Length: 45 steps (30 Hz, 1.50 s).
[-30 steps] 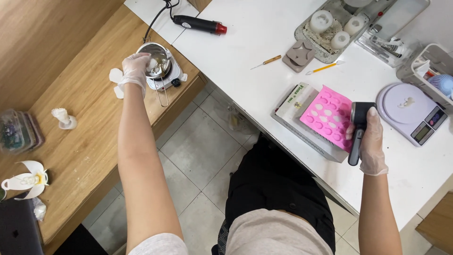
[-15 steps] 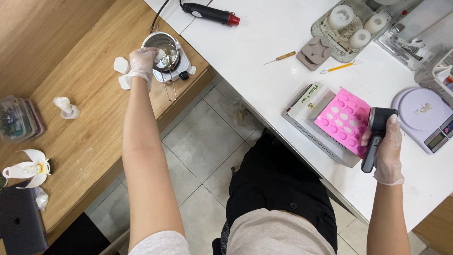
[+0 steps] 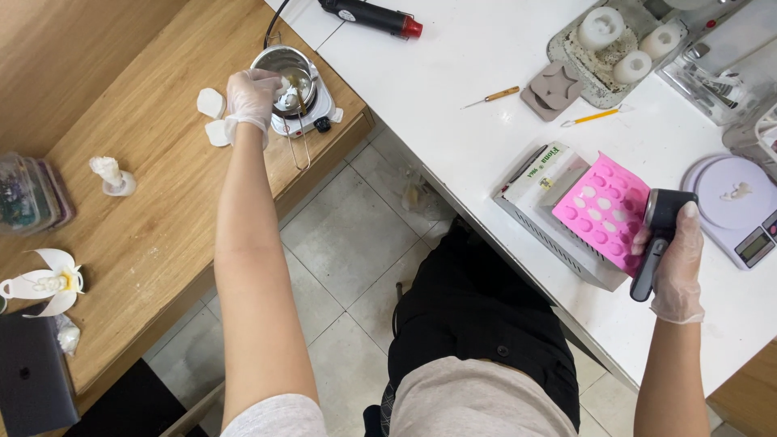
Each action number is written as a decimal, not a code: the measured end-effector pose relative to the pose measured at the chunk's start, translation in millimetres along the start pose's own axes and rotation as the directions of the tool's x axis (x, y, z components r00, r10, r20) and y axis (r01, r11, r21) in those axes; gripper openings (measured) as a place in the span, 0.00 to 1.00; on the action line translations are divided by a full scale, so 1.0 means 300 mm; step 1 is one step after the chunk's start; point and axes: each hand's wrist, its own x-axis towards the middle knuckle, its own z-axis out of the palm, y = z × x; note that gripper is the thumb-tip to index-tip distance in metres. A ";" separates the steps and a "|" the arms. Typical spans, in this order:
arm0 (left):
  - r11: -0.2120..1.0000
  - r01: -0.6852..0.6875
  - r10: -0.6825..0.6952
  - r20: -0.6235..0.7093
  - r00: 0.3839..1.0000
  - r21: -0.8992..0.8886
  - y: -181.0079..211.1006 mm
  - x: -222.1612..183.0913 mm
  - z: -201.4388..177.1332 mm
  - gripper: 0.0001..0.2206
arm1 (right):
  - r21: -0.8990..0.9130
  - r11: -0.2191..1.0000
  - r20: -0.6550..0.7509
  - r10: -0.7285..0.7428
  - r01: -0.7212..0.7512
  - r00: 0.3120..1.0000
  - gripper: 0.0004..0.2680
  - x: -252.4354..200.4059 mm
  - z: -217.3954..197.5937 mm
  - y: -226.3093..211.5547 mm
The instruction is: Checking the temperature of wax in a silicone mold with an infrared thermometer, then demolding fish-shaped wax pieces and weighing them on a digital scale.
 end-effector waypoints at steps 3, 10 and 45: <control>0.978 0.031 -0.021 -0.049 0.999 0.206 0.111 -0.100 -0.033 0.08 | -0.010 1.000 0.002 -0.005 0.005 1.000 0.24 -0.004 0.006 -0.003; 0.946 -0.093 0.097 0.004 0.995 0.311 -0.098 0.088 0.023 0.08 | -0.011 1.000 -0.004 -0.004 0.004 1.000 0.23 -0.008 0.021 -0.019; 0.933 -0.360 0.360 -0.021 0.933 -0.005 -0.239 0.173 0.004 0.07 | -0.055 0.998 -0.051 0.026 -0.028 0.998 0.22 0.010 0.004 0.013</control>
